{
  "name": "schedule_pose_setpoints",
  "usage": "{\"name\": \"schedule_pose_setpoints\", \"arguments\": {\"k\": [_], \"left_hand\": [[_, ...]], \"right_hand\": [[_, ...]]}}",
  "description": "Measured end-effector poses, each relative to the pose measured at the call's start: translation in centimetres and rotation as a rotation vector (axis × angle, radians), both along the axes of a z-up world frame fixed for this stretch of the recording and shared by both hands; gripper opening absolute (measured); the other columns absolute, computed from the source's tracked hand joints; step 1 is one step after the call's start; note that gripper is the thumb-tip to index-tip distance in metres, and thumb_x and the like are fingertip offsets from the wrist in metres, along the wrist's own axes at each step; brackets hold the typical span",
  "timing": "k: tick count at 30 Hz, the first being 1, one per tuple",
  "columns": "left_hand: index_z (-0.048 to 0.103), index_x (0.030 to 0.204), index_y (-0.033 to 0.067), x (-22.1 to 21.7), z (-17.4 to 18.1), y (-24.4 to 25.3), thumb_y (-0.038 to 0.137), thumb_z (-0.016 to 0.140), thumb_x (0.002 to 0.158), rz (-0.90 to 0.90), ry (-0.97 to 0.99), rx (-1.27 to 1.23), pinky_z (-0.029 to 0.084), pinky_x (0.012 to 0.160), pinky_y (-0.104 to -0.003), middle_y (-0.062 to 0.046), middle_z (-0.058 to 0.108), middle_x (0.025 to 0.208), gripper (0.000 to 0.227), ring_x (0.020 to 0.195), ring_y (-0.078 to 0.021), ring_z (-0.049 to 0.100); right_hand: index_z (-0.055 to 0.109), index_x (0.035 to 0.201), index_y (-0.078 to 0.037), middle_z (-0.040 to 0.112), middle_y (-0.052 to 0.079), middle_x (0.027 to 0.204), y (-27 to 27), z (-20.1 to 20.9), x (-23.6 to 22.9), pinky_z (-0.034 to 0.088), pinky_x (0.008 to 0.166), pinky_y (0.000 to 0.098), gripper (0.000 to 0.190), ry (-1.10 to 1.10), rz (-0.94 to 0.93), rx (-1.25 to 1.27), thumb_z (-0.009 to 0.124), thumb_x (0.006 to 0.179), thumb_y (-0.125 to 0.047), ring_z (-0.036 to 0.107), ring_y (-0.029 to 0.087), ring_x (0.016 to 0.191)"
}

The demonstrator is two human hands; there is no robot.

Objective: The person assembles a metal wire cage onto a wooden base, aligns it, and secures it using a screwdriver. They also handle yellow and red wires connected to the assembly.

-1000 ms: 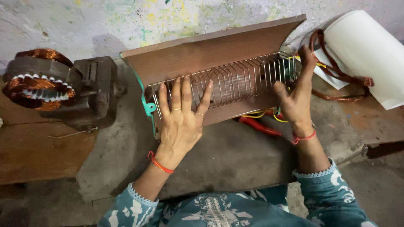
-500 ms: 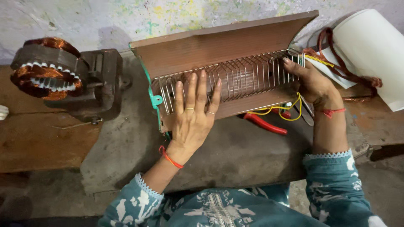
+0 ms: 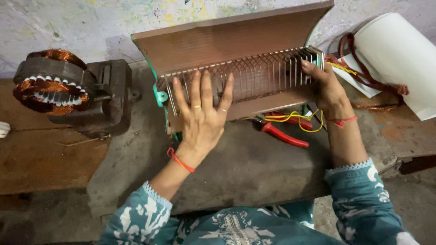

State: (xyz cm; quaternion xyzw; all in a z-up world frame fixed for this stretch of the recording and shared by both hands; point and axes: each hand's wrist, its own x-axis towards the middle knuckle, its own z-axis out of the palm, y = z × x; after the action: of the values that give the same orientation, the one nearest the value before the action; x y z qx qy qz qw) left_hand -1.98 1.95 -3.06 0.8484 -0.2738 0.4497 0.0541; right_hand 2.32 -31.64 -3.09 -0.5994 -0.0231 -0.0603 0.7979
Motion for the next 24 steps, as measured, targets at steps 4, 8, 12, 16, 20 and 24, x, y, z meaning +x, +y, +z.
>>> {"name": "schedule_pose_setpoints", "arguments": {"k": [4,8,12,16,20,24], "left_hand": [[0.042,0.161,0.016,2.6,-0.2,0.2,0.004,0.065,0.092,0.002,0.002,0.02,0.023,0.121,-0.075,-0.028,0.044,0.149,0.073,0.145,-0.0439,0.039],[0.039,0.163,0.0183,2.8,-1.4,0.5,0.007,0.073,0.087,0.015,0.038,0.043,0.02,0.122,-0.074,-0.026,0.041,0.153,0.084,0.149,-0.0436,0.036],[0.038,0.161,0.0185,2.3,-1.5,0.9,0.022,0.082,0.073,-0.063,0.141,0.007,0.019,0.12,-0.075,-0.028,0.039,0.155,0.098,0.149,-0.0459,0.033],[0.036,0.16,0.0158,1.8,-0.8,0.9,0.047,0.081,0.079,-0.129,0.164,-0.071,0.017,0.117,-0.077,-0.031,0.038,0.153,0.098,0.146,-0.0479,0.031],[0.036,0.159,0.012,1.4,-0.5,1.1,0.06,0.077,0.086,-0.167,0.159,-0.091,0.017,0.118,-0.076,-0.031,0.038,0.153,0.096,0.145,-0.0469,0.032],[0.038,0.163,0.0133,2.0,-0.3,0.8,0.045,0.077,0.099,0.001,0.107,-0.042,0.022,0.128,-0.067,-0.022,0.042,0.157,0.081,0.151,-0.0401,0.036]], "right_hand": [[0.063,0.129,-0.007,0.07,0.004,0.115,0.9,-0.8,1.8,0.059,0.094,0.0384,0.039,-0.031,0.056,0.062,0.071,0.094,-0.021,0.068,0.018,0.103],[0.062,0.129,-0.006,0.07,0.003,0.114,0.0,-1.8,2.3,0.057,0.087,0.0369,0.041,0.092,-0.038,-0.049,0.072,0.095,-0.026,0.067,0.017,0.101],[0.057,0.14,-0.003,0.067,0.006,0.123,0.1,-1.9,1.6,0.052,0.096,0.0323,0.049,-0.058,-0.084,-0.216,0.073,0.101,-0.027,0.062,0.016,0.109],[0.038,0.157,0.002,0.05,0.014,0.154,1.4,-1.3,-0.6,0.05,0.113,0.0354,0.076,-0.402,-0.315,-0.629,0.074,0.101,-0.035,0.054,0.023,0.138],[0.025,0.164,0.002,0.041,0.02,0.163,1.3,-0.4,-1.7,0.033,0.132,0.0401,0.114,-0.614,-0.248,-0.945,0.093,0.079,-0.033,0.041,0.03,0.154],[0.02,0.165,0.0,0.038,0.022,0.165,1.2,0.0,-1.7,0.032,0.137,0.0431,0.132,-0.626,-0.256,-1.007,0.103,0.065,-0.023,0.039,0.031,0.156]]}}
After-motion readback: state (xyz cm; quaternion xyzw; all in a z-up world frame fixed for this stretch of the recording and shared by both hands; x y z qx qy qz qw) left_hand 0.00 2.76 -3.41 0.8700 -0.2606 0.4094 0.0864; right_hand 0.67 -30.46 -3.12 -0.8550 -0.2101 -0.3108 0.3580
